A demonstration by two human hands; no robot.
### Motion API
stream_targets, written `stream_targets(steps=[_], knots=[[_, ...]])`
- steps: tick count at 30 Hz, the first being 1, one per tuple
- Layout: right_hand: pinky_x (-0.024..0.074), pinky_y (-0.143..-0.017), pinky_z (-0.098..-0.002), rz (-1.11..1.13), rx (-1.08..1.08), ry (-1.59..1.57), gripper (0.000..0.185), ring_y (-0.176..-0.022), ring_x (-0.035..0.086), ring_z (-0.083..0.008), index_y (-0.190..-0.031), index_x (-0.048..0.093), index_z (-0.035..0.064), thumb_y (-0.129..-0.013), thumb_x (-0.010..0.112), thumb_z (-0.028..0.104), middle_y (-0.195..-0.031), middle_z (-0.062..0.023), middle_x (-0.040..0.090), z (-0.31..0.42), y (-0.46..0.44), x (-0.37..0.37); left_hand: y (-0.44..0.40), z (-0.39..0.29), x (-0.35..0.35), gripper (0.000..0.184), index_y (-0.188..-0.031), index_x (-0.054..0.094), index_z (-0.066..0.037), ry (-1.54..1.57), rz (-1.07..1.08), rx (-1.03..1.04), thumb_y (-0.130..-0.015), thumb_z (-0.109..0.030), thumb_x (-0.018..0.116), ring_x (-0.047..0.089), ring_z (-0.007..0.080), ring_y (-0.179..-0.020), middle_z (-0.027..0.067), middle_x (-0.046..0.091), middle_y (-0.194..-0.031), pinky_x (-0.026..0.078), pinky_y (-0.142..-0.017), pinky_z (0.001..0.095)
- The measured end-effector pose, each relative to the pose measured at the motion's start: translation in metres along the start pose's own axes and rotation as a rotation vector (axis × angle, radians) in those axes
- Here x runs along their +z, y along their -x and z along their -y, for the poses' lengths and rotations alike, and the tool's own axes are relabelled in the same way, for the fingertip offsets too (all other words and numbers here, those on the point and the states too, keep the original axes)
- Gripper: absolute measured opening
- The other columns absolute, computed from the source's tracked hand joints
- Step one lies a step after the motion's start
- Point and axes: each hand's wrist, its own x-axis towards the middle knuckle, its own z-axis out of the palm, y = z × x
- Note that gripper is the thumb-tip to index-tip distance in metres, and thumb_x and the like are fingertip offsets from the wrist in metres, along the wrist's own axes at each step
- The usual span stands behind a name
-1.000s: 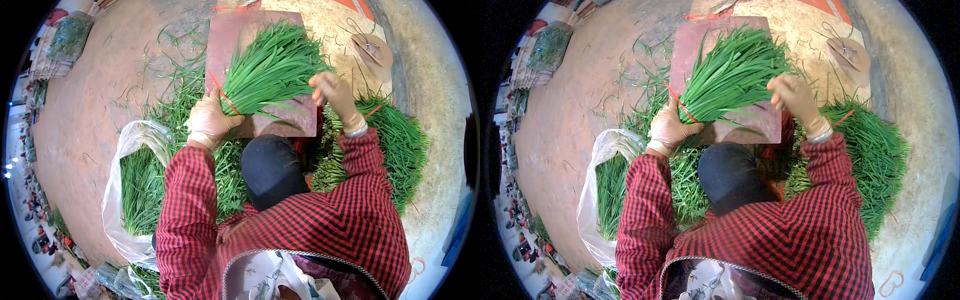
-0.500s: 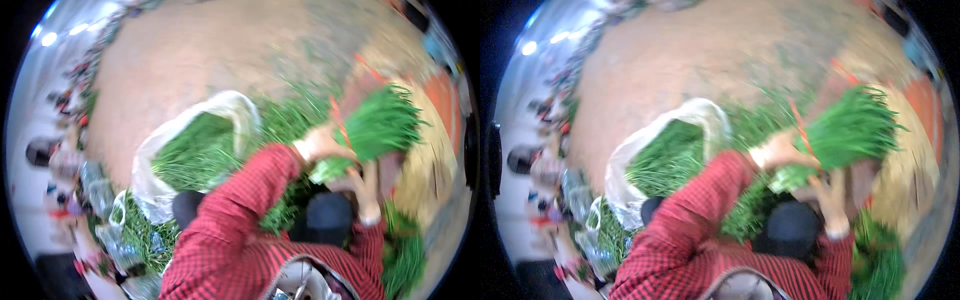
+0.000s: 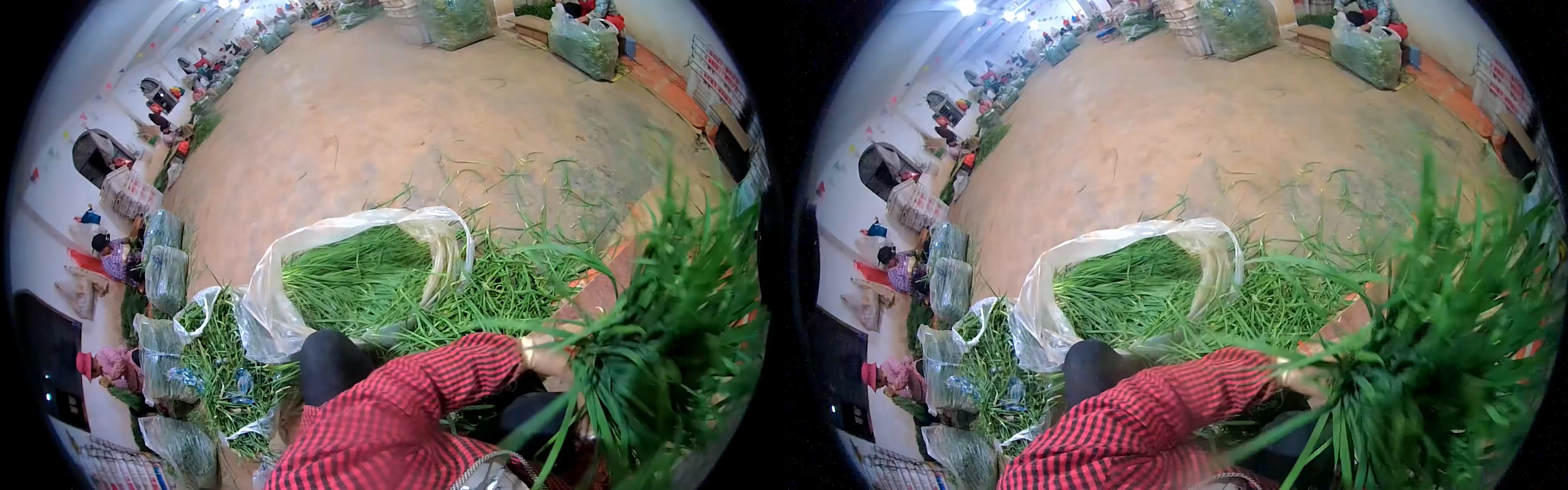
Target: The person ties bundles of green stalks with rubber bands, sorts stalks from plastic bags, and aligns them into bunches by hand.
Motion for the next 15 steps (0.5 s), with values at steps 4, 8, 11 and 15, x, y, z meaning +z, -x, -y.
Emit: stream_targets(steps=[4, 8, 11, 15], knots=[[0.0353, -0.101, -0.0347, 0.169, 0.119, 0.105, 0.069, -0.12, 0.045, -0.0224, -0.136, 0.037, -0.0043, -0.085, 0.067, 0.03, -0.133, -0.0145, 0.046, 0.012, -0.008, 0.01, -0.008, 0.01, -0.014, 0.084, -0.133, 0.047, -0.005, -0.58, -0.015, 0.229, -0.065, -0.044, 0.078, 0.046, 0.0281, -0.125, 0.0129, 0.049, -0.136, 0.035, -0.106, 0.0425], [0.0387, -0.099, -0.0331, 0.311, 0.273, 0.203, 0.061, -0.116, 0.05, -0.0208, -0.134, 0.041, -0.0052, -0.087, 0.066, 0.026, -0.129, -0.0138, 0.052, 0.028, -0.017, 0.013, 0.0, -0.063, -0.004, 0.075, -0.114, 0.061, -0.003, -1.138, -0.242, 0.345, -0.058, -0.049, 0.079, 0.052, 0.0336, -0.116, 0.0198, 0.058, -0.119, 0.039, -0.102, 0.0385], [0.0462, -0.085, -0.0283, 0.158, -0.015, -0.03, 0.03, -0.095, 0.059, -0.0157, -0.113, 0.058, -0.0053, -0.091, 0.059, 0.015, -0.1, -0.0067, 0.065, -0.026, -0.006, 0.022, -0.012, -0.088, 0.001, 0.067, -0.09, 0.062, 0.002, -1.394, -0.327, 0.203, -0.051, -0.049, 0.08, 0.058, 0.036, -0.088, 0.0195, 0.058, -0.09, 0.046, -0.079, 0.0435], [0.0492, -0.068, -0.0231, 0.011, 0.129, -0.23, 0.022, -0.076, 0.06, -0.0097, -0.107, 0.062, -0.0018, -0.09, 0.061, 0.012, -0.086, -0.0063, 0.064, -0.01, 0.018, 0.02, -0.019, -0.046, -0.007, 0.07, -0.104, 0.061, 0.001, -1.54, -0.158, -0.294, -0.055, -0.045, 0.078, 0.065, 0.0315, -0.09, 0.018, 0.064, -0.094, 0.051, -0.082, 0.039]])
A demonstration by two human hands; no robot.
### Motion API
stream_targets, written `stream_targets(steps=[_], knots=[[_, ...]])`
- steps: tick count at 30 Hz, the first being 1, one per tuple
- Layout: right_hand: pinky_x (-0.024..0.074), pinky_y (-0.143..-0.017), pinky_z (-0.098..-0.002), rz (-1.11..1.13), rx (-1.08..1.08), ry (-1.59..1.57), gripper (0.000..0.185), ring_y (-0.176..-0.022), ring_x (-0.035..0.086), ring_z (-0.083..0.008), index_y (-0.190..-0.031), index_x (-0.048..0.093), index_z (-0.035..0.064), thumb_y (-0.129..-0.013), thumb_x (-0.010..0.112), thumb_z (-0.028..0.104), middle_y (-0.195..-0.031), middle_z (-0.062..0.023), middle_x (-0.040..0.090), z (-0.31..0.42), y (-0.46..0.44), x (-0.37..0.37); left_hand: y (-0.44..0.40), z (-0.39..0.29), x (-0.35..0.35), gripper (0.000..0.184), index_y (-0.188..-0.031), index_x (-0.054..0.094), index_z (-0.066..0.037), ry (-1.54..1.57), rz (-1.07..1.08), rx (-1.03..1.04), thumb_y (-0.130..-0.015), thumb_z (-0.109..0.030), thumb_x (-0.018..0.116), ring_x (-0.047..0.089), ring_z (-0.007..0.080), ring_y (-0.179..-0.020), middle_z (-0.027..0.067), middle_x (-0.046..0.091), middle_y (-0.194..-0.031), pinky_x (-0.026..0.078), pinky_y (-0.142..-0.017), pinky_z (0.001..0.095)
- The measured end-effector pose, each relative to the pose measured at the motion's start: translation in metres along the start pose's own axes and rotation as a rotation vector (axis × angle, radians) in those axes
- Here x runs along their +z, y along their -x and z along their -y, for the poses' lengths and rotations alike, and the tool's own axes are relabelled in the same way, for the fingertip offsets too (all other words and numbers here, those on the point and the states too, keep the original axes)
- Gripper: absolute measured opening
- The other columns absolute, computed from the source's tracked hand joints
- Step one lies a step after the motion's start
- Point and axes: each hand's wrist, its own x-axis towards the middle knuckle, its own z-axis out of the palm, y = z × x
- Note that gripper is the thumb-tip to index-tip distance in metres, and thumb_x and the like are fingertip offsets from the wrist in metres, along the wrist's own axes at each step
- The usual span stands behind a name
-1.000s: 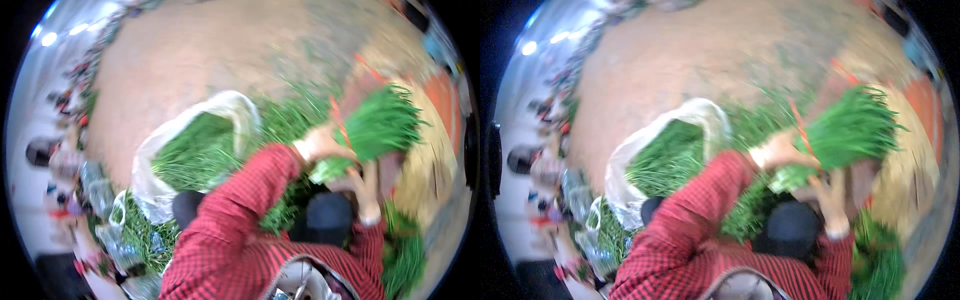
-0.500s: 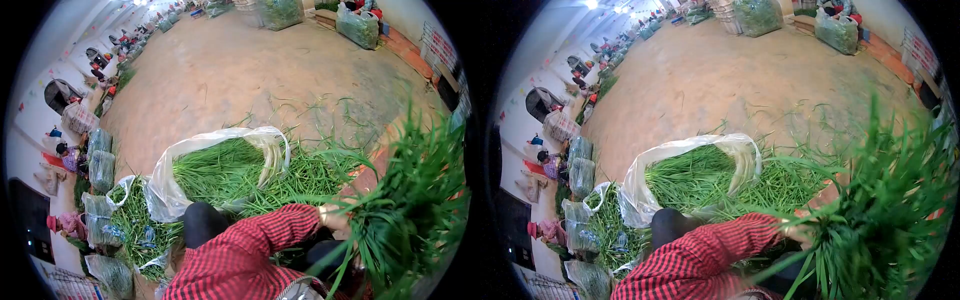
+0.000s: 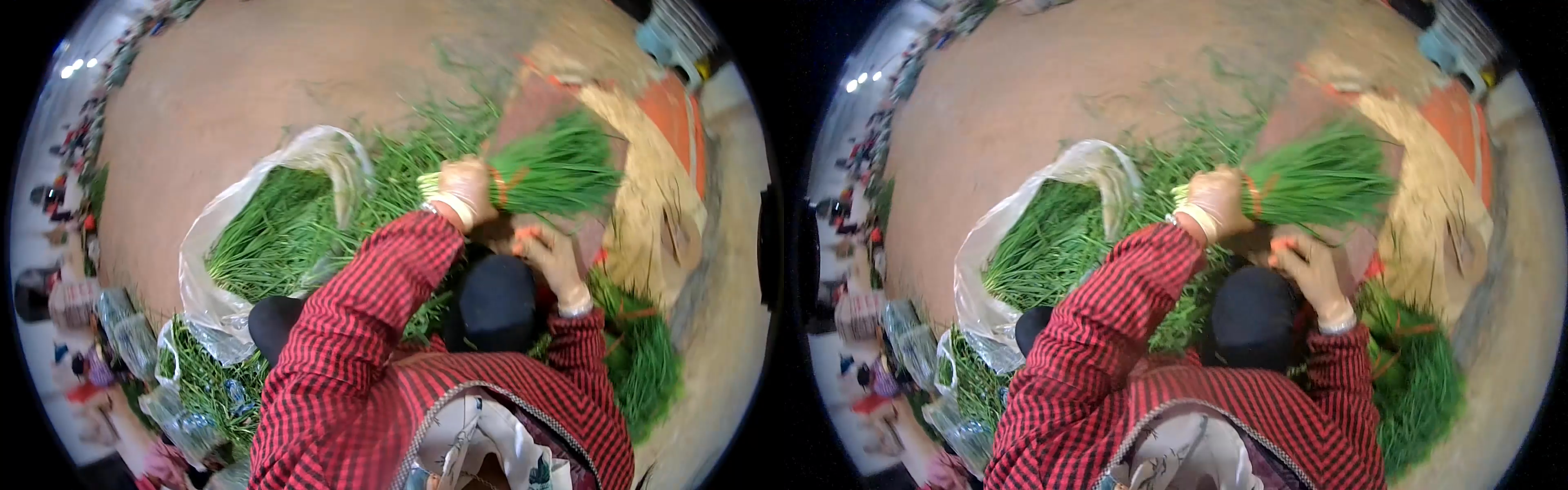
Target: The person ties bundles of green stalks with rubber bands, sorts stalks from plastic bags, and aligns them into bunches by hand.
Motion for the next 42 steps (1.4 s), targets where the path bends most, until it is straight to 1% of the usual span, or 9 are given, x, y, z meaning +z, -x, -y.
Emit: stream_targets(steps=[7, 10, 18, 26, 30, 31, 35, 39, 42], knots=[[0.0456, -0.05, -0.0216, -0.054, -0.122, 0.046, 0.053, -0.058, 0.053, -0.0069, -0.14, 0.043, 0.0091, -0.09, 0.061, 0.009, -0.08, -0.0034, 0.06, 0.034, -0.028, 0.032, 0.012, -0.015, 0.031, 0.08, -0.115, 0.049, 0.0, -0.153, -0.149, -0.141, -0.057, -0.046, 0.081, 0.063, 0.0319, -0.093, 0.0188, 0.061, -0.1, 0.051, -0.079, 0.0405], [0.0445, -0.049, -0.0202, 0.061, -0.048, -0.078, 0.019, -0.056, 0.055, -0.0075, -0.104, 0.062, 0.0037, -0.096, 0.055, 0.019, -0.072, -0.0017, 0.061, 0.014, -0.047, 0.025, 0.018, -0.018, 0.02, 0.092, -0.125, 0.043, 0.004, -0.121, -0.061, -0.075, -0.057, -0.047, 0.081, 0.062, 0.0335, -0.097, 0.0206, 0.06, -0.105, 0.05, -0.081, 0.0417], [0.0397, -0.055, -0.0208, -0.138, -0.118, -0.312, 0.046, -0.057, 0.051, -0.0086, -0.07, 0.053, 0.0093, -0.1, 0.042, 0.043, -0.063, -0.0019, 0.057, -0.017, -0.002, 0.01, 0.006, -0.022, 0.025, 0.136, -0.142, 0.021, 0.009, -0.119, 0.027, 0.106, -0.045, -0.065, 0.081, 0.052, 0.0363, -0.119, 0.0296, 0.042, -0.137, 0.039, -0.101, 0.0463], [0.034, -0.048, -0.0253, -0.169, -0.175, -0.41, 0.037, -0.053, 0.041, -0.0064, -0.074, 0.056, 0.0055, -0.095, 0.053, 0.036, -0.059, 0.0034, 0.047, 0.049, -0.035, 0.044, 0.013, -0.015, 0.072, 0.083, -0.125, 0.049, -0.002, -0.078, -0.077, 0.213, -0.056, -0.036, 0.082, 0.063, 0.0335, -0.092, 0.0206, 0.057, -0.116, 0.052, -0.073, 0.0426], [0.0379, -0.048, -0.0248, -0.156, -0.405, -0.34, 0.03, -0.053, 0.046, -0.0063, -0.086, 0.062, 0.0023, -0.094, 0.056, 0.03, -0.059, 0.0017, 0.051, 0.048, -0.075, 0.064, 0.007, 0.03, 0.09, 0.051, -0.125, 0.049, -0.009, 1.932, 0.393, -0.093, -0.087, -0.042, 0.057, 0.055, 0.0221, -0.11, 0.0139, 0.055, -0.122, 0.047, -0.09, 0.0354], [0.0397, -0.048, -0.0245, -0.115, -0.481, -0.345, 0.03, -0.052, 0.048, -0.0066, -0.092, 0.062, 0.002, -0.095, 0.055, 0.031, -0.06, 0.0004, 0.053, 0.051, -0.071, 0.062, -0.001, 0.066, 0.087, 0.049, -0.134, 0.042, -0.012, 1.114, 0.336, 0.158, -0.092, -0.036, 0.051, 0.047, 0.0208, -0.119, 0.0104, 0.046, -0.13, 0.041, -0.096, 0.036], [0.0423, -0.048, -0.0215, 0.0, -0.397, -0.348, 0.038, -0.051, 0.051, -0.0064, -0.121, 0.052, 0.0046, -0.096, 0.055, 0.033, -0.06, -0.0004, 0.055, 0.077, 0.021, 0.013, 0.024, -0.002, 0.003, 0.029, -0.108, 0.057, -0.003, 1.278, 0.307, -0.272, -0.088, -0.024, 0.059, 0.061, 0.0191, -0.081, 0.0079, 0.062, -0.093, 0.051, -0.074, 0.0305], [0.053, -0.066, -0.0312, -0.413, -0.378, 0.137, 0.035, -0.067, 0.063, -0.016, -0.113, 0.059, 0.0048, -0.091, 0.061, 0.031, -0.074, -0.0065, 0.066, 0.009, 0.032, -0.024, 0.054, -0.055, -0.06, 0.045, -0.116, 0.055, -0.002, 1.616, 0.411, -0.386, -0.089, -0.038, 0.059, 0.064, 0.0243, -0.085, 0.0124, 0.064, -0.1, 0.055, -0.075, 0.036], [0.0354, -0.106, -0.0436, -0.626, -0.604, 0.817, 0.069, -0.129, 0.041, -0.0312, -0.134, 0.045, 0.0077, -0.075, 0.072, 0.031, -0.14, -0.0161, 0.041, 0.013, 0.081, -0.011, 0.081, -0.052, -0.083, 0.05, -0.122, 0.053, -0.001, 1.627, 0.373, -0.349, -0.087, -0.035, 0.063, 0.064, 0.0267, -0.091, 0.015, 0.064, -0.107, 0.055, -0.082, 0.0413]])
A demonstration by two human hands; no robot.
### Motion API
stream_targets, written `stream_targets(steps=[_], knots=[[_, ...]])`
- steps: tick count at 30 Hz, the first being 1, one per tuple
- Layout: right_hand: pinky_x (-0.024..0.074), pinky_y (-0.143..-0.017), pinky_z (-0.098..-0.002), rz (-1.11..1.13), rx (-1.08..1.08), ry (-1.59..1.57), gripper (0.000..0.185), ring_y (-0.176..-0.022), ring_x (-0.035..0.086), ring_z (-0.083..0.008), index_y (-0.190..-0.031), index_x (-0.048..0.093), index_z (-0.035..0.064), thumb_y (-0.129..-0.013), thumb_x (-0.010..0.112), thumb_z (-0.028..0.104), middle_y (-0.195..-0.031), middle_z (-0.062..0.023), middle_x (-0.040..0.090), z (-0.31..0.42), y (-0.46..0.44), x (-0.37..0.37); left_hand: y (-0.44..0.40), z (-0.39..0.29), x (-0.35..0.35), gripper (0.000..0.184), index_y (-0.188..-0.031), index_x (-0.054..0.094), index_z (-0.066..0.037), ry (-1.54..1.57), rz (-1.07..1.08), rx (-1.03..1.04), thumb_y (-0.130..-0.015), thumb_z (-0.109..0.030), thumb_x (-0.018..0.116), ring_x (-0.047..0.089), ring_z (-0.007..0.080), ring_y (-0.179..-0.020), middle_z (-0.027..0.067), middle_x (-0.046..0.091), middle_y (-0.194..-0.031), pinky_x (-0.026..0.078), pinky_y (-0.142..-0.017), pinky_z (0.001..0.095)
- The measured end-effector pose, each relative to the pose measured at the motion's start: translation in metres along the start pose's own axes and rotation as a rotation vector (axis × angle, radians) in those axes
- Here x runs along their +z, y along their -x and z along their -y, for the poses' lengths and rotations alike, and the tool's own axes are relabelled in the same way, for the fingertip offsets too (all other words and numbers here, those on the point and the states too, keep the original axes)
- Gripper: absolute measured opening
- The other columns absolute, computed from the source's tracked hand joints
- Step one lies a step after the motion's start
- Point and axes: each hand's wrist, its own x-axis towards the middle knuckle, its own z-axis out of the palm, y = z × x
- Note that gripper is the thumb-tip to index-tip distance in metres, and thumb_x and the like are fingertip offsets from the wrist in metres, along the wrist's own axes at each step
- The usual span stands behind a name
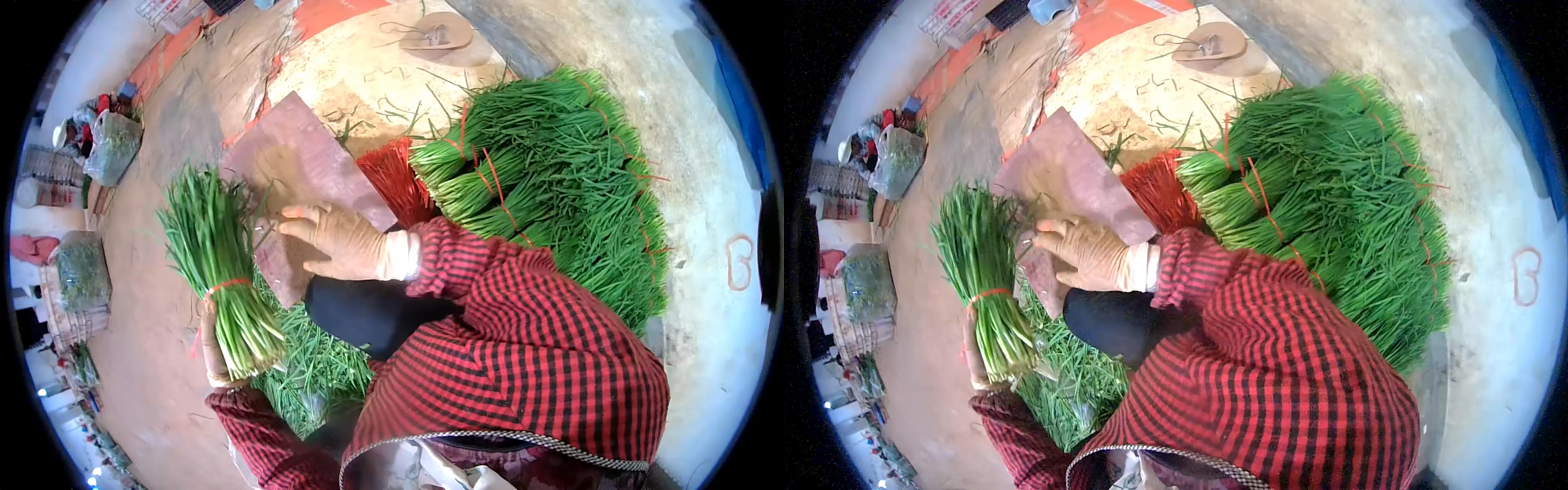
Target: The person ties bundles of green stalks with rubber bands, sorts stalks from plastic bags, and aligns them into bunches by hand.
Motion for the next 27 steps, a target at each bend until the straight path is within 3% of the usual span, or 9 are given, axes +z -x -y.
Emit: stream_targets(steps=[6, 8, 10, 12, 13, 17, 20, 25, 27], knots=[[0.0112, -0.116, -0.0514, 0.133, -0.577, 0.307, 0.103, -0.141, 0.021, -0.0334, -0.147, 0.026, 0.0106, -0.061, 0.078, 0.032, -0.15, -0.0159, 0.029, 0.046, 0.017, -0.081, 0.046, 0.006, 0.039, 0.082, -0.141, 0.033, 0.002, -0.899, 0.221, -0.136, -0.079, -0.03, 0.075, 0.053, 0.0227, -0.115, 0.0138, 0.052, -0.129, 0.04, -0.1, 0.0335], [0.0253, -0.112, -0.0481, 0.061, -0.638, 0.391, 0.103, -0.131, 0.039, -0.0344, -0.145, 0.029, 0.0086, -0.058, 0.079, 0.033, -0.138, -0.0183, 0.043, 0.046, 0.036, -0.094, 0.05, 0.018, 0.065, 0.086, -0.143, 0.032, 0.002, -0.989, 0.555, -0.116, -0.081, -0.043, 0.072, 0.046, 0.0222, -0.123, 0.0142, 0.049, -0.134, 0.034, -0.105, 0.033], [0.042, -0.097, -0.0439, 0.531, -0.321, 0.015, 0.103, -0.109, 0.055, -0.0353, -0.142, 0.032, 0.0066, -0.055, 0.081, 0.033, -0.117, -0.019, 0.055, 0.042, 0.062, -0.111, 0.028, 0.028, 0.071, 0.081, -0.14, 0.038, 0.002, -1.148, 0.632, -0.12, -0.086, -0.056, 0.059, 0.044, 0.0216, -0.126, 0.0127, 0.049, -0.135, 0.033, -0.107, 0.0343], [0.0484, -0.087, -0.0439, 0.213, -0.205, -0.117, 0.093, -0.1, 0.059, -0.038, -0.134, 0.039, 0.0053, -0.057, 0.081, 0.037, -0.11, -0.0204, 0.059, 0.028, 0.104, -0.122, 0.038, 0.012, 0.084, 0.075, -0.139, 0.04, -0.001, -0.483, 0.455, -0.291, -0.092, -0.059, 0.045, 0.041, 0.0202, -0.13, 0.0121, 0.046, -0.138, 0.031, -0.109, 0.0356], [0.048, -0.088, -0.0448, 0.151, -0.056, -0.256, 0.092, -0.101, 0.059, -0.0391, -0.134, 0.039, 0.0058, -0.059, 0.08, 0.039, -0.114, -0.0217, 0.057, 0.026, 0.122, -0.14, 0.028, 0.02, 0.085, 0.069, -0.139, 0.042, -0.004, -0.401, 0.332, 0.001, -0.096, -0.058, 0.036, 0.048, 0.0211, -0.123, 0.011, 0.051, -0.134, 0.036, -0.106, 0.0369], [0.0449, -0.095, -0.0354, -0.438, 0.323, -0.694, 0.067, -0.104, 0.058, -0.0218, -0.125, 0.05, 0.0019, -0.073, 0.08, 0.032, -0.111, -0.0112, 0.062, 0.005, 0.198, -0.227, -0.002, 0.015, 0.084, 0.059, -0.136, 0.046, -0.01, -0.747, 0.404, 0.193, -0.097, -0.053, 0.038, 0.056, 0.0216, -0.111, 0.0109, 0.058, -0.126, 0.044, -0.094, 0.0346], [0.0459, -0.09, -0.0329, -1.001, 0.569, -0.317, 0.061, -0.102, 0.057, -0.0202, -0.126, 0.051, 0.0025, -0.079, 0.074, 0.034, -0.112, -0.0097, 0.061, -0.021, 0.268, -0.299, -0.021, 0.029, 0.069, 0.058, -0.134, 0.048, -0.009, -0.867, 0.306, 0.09, -0.095, -0.052, 0.043, 0.06, 0.0175, -0.103, 0.0109, 0.062, -0.119, 0.047, -0.086, 0.0319], [0.0416, -0.1, -0.037, -1.161, 1.001, 0.161, 0.062, -0.119, 0.051, -0.0235, -0.128, 0.052, -0.002, -0.088, 0.061, 0.044, -0.127, -0.0177, 0.054, -0.049, 0.404, -0.388, -0.03, 0.033, 0.008, 0.054, -0.134, 0.047, -0.011, -0.798, 0.205, 0.06, -0.096, -0.048, 0.044, 0.057, 0.0196, -0.109, 0.0103, 0.059, -0.125, 0.043, -0.092, 0.0343], [0.0336, -0.106, -0.0366, -1.261, 1.156, 0.336, 0.097, -0.126, 0.044, -0.0337, -0.137, 0.035, -0.0099, -0.073, 0.072, 0.054, -0.136, -0.0257, 0.045, -0.116, 0.488, -0.404, -0.023, 0.032, -0.024, 0.05, -0.135, 0.047, -0.009, -0.676, 0.126, 0.064, -0.098, -0.042, 0.042, 0.057, 0.0183, -0.112, 0.0099, 0.058, -0.128, 0.044, -0.093, 0.032]])
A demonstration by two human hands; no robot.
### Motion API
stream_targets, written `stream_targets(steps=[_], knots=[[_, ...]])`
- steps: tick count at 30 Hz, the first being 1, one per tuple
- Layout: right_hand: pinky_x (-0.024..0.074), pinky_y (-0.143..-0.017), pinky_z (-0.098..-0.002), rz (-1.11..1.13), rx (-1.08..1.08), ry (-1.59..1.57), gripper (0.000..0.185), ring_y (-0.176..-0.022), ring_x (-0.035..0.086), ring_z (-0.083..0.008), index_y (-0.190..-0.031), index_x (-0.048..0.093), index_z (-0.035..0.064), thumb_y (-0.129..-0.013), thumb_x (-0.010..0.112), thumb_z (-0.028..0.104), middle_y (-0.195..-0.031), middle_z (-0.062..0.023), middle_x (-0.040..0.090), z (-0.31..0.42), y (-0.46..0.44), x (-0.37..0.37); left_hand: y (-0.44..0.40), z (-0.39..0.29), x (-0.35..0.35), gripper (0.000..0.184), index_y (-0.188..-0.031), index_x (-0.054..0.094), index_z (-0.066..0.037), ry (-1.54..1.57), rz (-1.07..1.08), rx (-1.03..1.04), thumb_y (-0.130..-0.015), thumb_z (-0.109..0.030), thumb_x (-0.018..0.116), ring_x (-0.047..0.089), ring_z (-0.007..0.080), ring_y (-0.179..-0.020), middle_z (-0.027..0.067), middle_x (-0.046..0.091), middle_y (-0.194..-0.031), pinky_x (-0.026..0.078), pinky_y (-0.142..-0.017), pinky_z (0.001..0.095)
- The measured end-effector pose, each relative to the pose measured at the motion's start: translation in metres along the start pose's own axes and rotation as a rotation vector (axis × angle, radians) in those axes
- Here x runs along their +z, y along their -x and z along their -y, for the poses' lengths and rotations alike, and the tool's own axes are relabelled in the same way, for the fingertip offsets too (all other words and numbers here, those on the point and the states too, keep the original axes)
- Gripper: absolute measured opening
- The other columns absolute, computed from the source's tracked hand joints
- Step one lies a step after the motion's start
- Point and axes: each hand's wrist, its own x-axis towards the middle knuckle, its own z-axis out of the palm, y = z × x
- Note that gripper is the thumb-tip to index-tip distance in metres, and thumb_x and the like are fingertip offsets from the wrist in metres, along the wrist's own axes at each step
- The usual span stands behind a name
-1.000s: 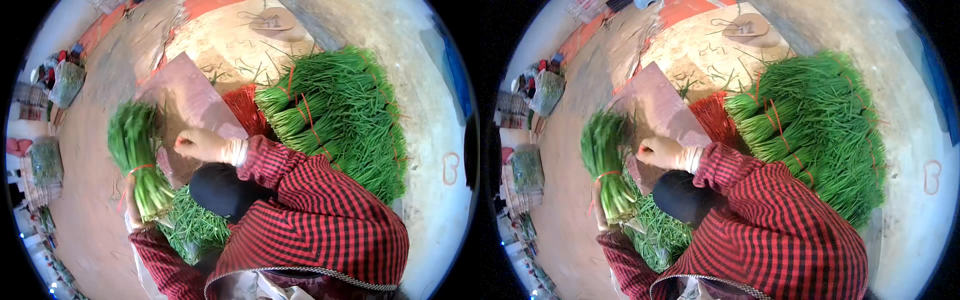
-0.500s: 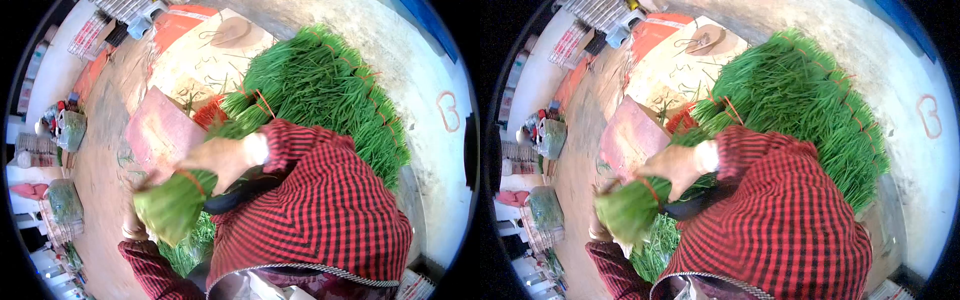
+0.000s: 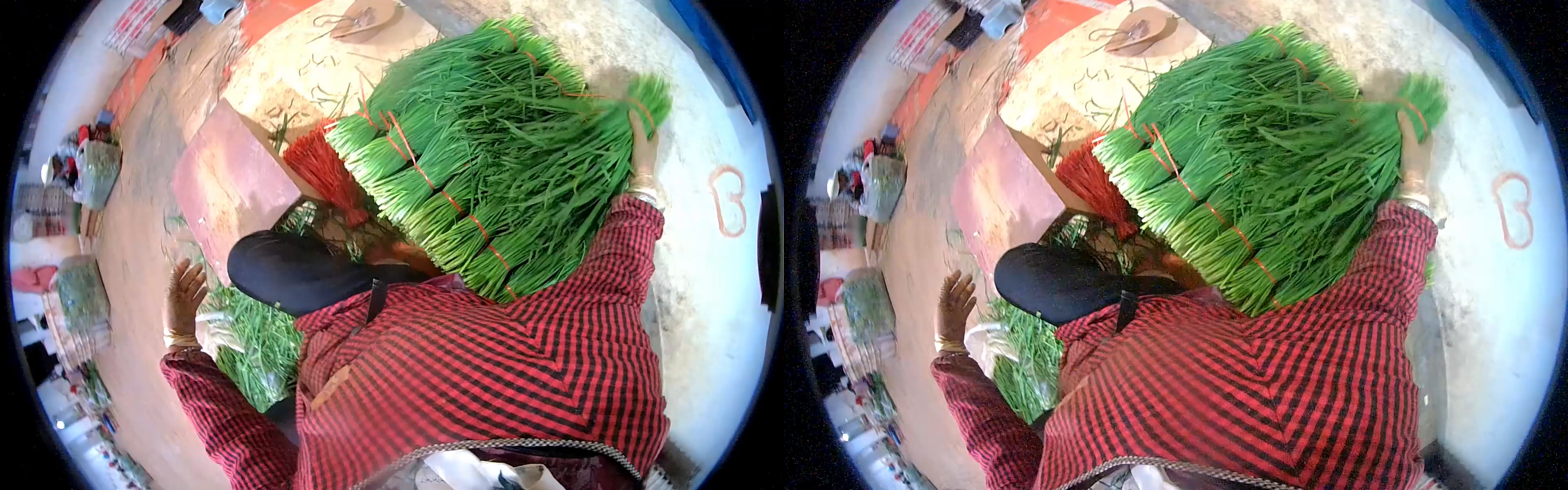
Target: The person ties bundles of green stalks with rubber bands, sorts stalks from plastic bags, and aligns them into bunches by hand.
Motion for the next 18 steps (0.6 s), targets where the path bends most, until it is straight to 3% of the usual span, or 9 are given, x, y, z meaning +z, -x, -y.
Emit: stream_targets(steps=[2, 3, 7, 8, 10, 11, 13, 15, 18], knots=[[0.0342, -0.105, -0.0361, 0.059, -0.059, 0.14, 0.09, -0.124, 0.045, -0.035, -0.133, 0.041, -0.0073, -0.07, 0.078, 0.044, -0.133, -0.0245, 0.048, -0.072, -0.01, 0.02, 0.008, 0.021, -0.034, 0.049, -0.137, 0.045, -0.009, 0.093, -0.007, 0.003, -0.1, -0.04, 0.039, 0.054, 0.019, -0.117, 0.0103, 0.054, -0.132, 0.043, -0.097, 0.0323], [0.0361, -0.105, -0.0382, 0.329, -0.227, 0.115, 0.105, -0.123, 0.047, -0.031, -0.144, 0.025, -0.0011, -0.069, 0.077, 0.051, -0.135, -0.0258, 0.044, -0.162, -0.046, 0.043, 0.015, 0.029, -0.038, 0.049, -0.137, 0.045, -0.009, 0.14, -0.031, -0.002, -0.1, -0.04, 0.038, 0.052, 0.0193, -0.119, 0.0106, 0.053, -0.134, 0.041, -0.099, 0.0325], [0.017, -0.116, -0.0457, 0.347, 0.481, 0.928, 0.097, -0.14, 0.023, -0.0365, -0.149, 0.012, 0.0037, -0.082, 0.057, 0.057, -0.153, -0.0226, 0.016, -0.201, -0.005, 0.11, 0.034, 0.058, -0.047, 0.046, -0.142, 0.037, -0.012, 0.475, -0.078, -0.103, -0.103, -0.034, 0.026, 0.035, 0.0144, -0.136, 0.0042, 0.039, -0.147, 0.019, -0.116, 0.0365], [0.0182, -0.115, -0.0452, 0.435, 0.362, 0.919, 0.099, -0.14, 0.024, -0.0363, -0.149, 0.013, 0.0028, -0.081, 0.056, 0.059, -0.154, -0.0221, 0.016, -0.222, -0.024, 0.101, 0.036, 0.064, -0.053, 0.045, -0.143, 0.035, -0.012, 0.992, -0.03, -0.219, -0.103, -0.032, 0.024, 0.032, 0.0128, -0.137, 0.0019, 0.037, -0.148, 0.015, -0.117, 0.0365], [0.0211, -0.114, -0.0448, 0.471, 0.359, 1.023, 0.091, -0.138, 0.028, -0.0349, -0.148, 0.02, 0.0039, -0.082, 0.054, 0.057, -0.152, -0.0199, 0.021, -0.189, -0.021, 0.108, 0.038, 0.066, -0.04, 0.045, -0.143, 0.034, -0.013, 0.317, 0.016, -0.106, -0.103, -0.032, 0.025, 0.027, 0.0118, -0.139, -0.0007, 0.037, -0.148, 0.011, -0.119, 0.0369], [0.0228, -0.113, -0.045, 0.411, 0.482, 1.14, 0.081, -0.137, 0.03, -0.0336, -0.147, 0.026, 0.0059, -0.086, 0.053, 0.052, -0.151, -0.0182, 0.026, -0.117, 0.002, 0.095, 0.042, 0.057, -0.02, 0.045, -0.143, 0.035, -0.014, 0.474, -0.131, -0.168, -0.102, -0.032, 0.026, 0.028, 0.0117, -0.139, -0.0005, 0.038, -0.148, 0.012, -0.118, 0.0367], [0.0307, -0.108, -0.0429, 0.152, 0.024, 1.014, 0.066, -0.126, 0.042, -0.0336, -0.135, 0.044, 0.0043, -0.084, 0.059, 0.042, -0.14, -0.0181, 0.041, -0.041, 0.053, 0.094, 0.035, 0.067, -0.038, 0.041, -0.137, 0.044, -0.016, 0.524, 0.002, -0.177, -0.101, -0.029, 0.027, 0.022, 0.0111, -0.141, -0.005, 0.038, -0.148, 0.006, -0.12, 0.0367], [0.0354, -0.103, -0.0415, 0.065, -0.543, 0.707, 0.045, -0.12, 0.046, -0.0335, -0.121, 0.056, 0.0034, -0.082, 0.062, 0.026, -0.129, -0.0177, 0.051, -0.053, 0.047, 0.144, 0.035, 0.062, -0.024, 0.05, -0.137, 0.043, -0.004, 0.402, -0.165, -0.065, -0.1, -0.037, 0.039, 0.053, 0.0225, -0.121, 0.0142, 0.053, -0.133, 0.04, -0.101, 0.036], [0.039, -0.101, -0.0395, 0.587, -0.805, -0.035, 0.03, -0.114, 0.053, -0.03, -0.113, 0.061, 0.0024, -0.084, 0.058, 0.009, -0.119, -0.0148, 0.06, 0.049, 0.148, 0.235, 0.041, 0.046, -0.008, 0.05, -0.131, 0.048, 0.0, 0.27, -0.226, -0.043, -0.096, -0.034, 0.051, 0.061, 0.024, -0.108, 0.0169, 0.06, -0.123, 0.049, -0.087, 0.0314]])
